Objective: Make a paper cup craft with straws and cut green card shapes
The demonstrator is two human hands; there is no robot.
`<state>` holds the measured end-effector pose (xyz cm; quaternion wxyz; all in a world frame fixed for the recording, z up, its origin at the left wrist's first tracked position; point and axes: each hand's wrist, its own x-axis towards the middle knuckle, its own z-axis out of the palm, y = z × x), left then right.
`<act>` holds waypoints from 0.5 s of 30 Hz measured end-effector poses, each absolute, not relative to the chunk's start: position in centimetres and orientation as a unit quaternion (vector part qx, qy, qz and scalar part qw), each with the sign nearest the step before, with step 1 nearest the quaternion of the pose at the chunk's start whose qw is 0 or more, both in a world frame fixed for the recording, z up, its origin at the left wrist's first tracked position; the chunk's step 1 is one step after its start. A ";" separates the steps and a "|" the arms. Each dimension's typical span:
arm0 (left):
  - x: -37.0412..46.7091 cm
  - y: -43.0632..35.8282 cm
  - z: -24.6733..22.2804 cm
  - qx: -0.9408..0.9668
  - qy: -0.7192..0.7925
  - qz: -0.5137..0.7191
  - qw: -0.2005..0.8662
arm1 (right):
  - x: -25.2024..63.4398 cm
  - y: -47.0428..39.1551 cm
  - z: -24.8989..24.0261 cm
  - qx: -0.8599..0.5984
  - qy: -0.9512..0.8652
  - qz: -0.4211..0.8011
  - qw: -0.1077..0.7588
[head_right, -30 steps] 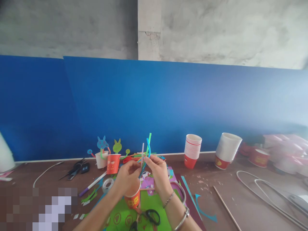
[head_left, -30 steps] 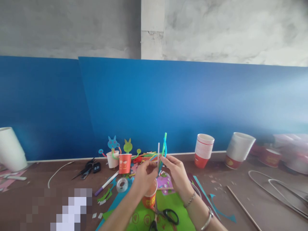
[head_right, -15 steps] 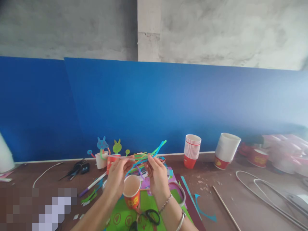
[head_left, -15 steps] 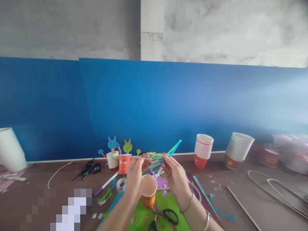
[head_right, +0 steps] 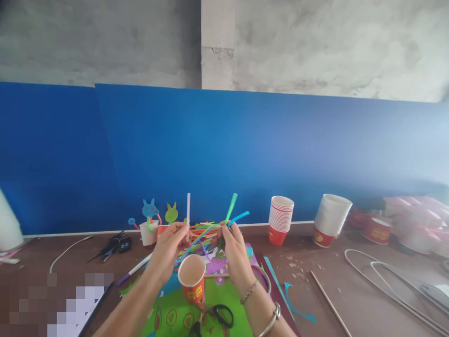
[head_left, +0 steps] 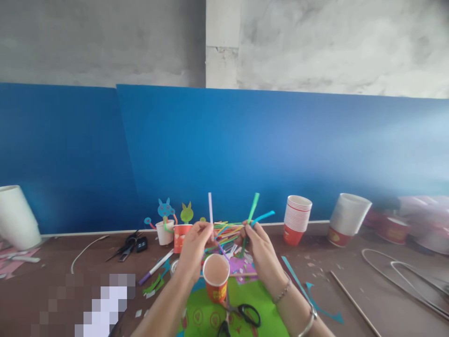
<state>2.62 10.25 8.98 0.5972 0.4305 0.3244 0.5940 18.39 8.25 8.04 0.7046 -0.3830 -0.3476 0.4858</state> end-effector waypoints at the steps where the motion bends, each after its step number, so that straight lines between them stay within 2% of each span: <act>1: 2.8 10.0 9.0 0.456 0.332 0.564 0.603 | 17.9 7.9 8.1 -0.396 -0.373 0.488 0.683; 4: 3.2 9.4 9.2 0.510 0.345 0.488 0.618 | 17.2 7.1 8.5 -0.426 -0.437 0.509 0.607; 6: 3.2 9.3 9.2 0.533 0.346 0.452 0.625 | 17.3 7.0 8.7 -0.439 -0.454 0.509 0.586; 12: 3.0 9.5 9.1 0.575 0.369 0.419 0.598 | 18.1 7.6 8.9 -0.470 -0.428 0.481 0.604; 15: 3.1 9.6 9.1 0.591 0.371 0.445 0.561 | 17.9 7.8 8.7 -0.473 -0.420 0.469 0.616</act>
